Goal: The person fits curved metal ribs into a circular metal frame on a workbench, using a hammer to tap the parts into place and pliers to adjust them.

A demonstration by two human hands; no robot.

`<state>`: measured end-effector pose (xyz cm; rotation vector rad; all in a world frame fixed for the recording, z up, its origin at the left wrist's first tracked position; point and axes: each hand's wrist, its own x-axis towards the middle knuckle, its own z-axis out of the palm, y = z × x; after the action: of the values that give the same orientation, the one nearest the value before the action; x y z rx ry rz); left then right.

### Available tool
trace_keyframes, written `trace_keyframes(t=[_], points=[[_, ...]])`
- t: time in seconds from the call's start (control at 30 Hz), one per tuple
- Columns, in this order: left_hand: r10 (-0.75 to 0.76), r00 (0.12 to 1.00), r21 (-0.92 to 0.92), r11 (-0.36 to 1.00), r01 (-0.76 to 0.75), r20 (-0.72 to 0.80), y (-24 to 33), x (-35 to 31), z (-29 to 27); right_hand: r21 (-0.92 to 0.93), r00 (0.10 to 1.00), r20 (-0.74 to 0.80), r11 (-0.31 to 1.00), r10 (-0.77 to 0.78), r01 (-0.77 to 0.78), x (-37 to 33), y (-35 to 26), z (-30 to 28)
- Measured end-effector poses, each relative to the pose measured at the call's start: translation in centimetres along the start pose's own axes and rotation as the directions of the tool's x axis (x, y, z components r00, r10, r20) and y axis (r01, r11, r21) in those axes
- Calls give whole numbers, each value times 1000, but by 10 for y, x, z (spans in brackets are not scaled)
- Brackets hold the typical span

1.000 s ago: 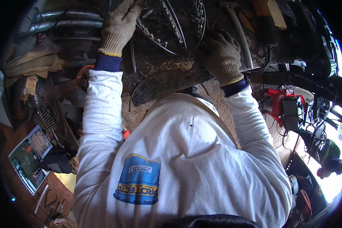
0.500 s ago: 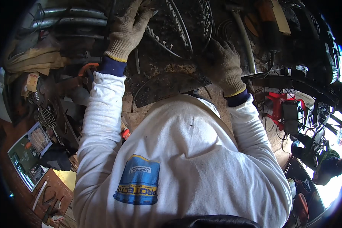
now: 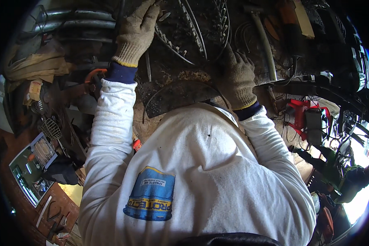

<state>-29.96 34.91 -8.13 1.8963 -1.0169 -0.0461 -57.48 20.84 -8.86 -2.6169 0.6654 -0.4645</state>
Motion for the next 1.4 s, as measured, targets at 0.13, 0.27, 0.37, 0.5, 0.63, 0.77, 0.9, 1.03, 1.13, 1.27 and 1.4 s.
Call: trace_keyframes(t=[0.13, 0.27, 0.37, 0.5, 0.63, 0.77, 0.9, 1.03, 1.13, 1.27, 1.4], points=[[-62, 998, 129, 990, 64, -14, 3, -4, 2, 1, 1000, -1, 1000, -4, 4, -3, 2, 4], [51, 999, 106, 993, -52, 17, -7, -6, -2, -39, 1000, -3, 999, 6, -6, -2, -1, 0], [-24, 999, -1, 1000, 24, 40, -4, -9, -4, -43, 1000, 28, 999, 12, -11, -2, 1, 2], [226, 972, 100, 968, -232, 64, -20, -11, -7, -72, 1000, 8, 997, -9, 9, -2, -3, -1], [2, 977, 75, 997, -18, 214, -24, -15, -12, -29, 998, 52, 999, 18, -17, -1, 0, -1], [-246, 837, -678, 497, 542, 489, -43, -26, -22, -3, 1000, 27, 1000, 2, -2, -3, 2, 2], [343, 931, 282, 888, -364, 123, 19, -20, -11, 10, 999, 36, 1000, 19, -20, -2, 3, 0], [228, 919, 146, 947, -287, 323, 15, -22, -13, -46, 1000, 17, 999, 25, -24, -4, -1, 0], [-100, 852, -213, 947, 239, 513, -60, -34, -24, -76, 1000, 3, 997, -21, 21, -4, -6, -1], [-206, 725, -488, 617, 618, 658, 9, -26, -15, -6, 997, 67, 999, 39, -39, -1, -5, -4], [-65, 917, 85, 996, 35, 393, 35, -25, -17, -75, 993, 107, 996, 46, -38, 1, -12, -12]])
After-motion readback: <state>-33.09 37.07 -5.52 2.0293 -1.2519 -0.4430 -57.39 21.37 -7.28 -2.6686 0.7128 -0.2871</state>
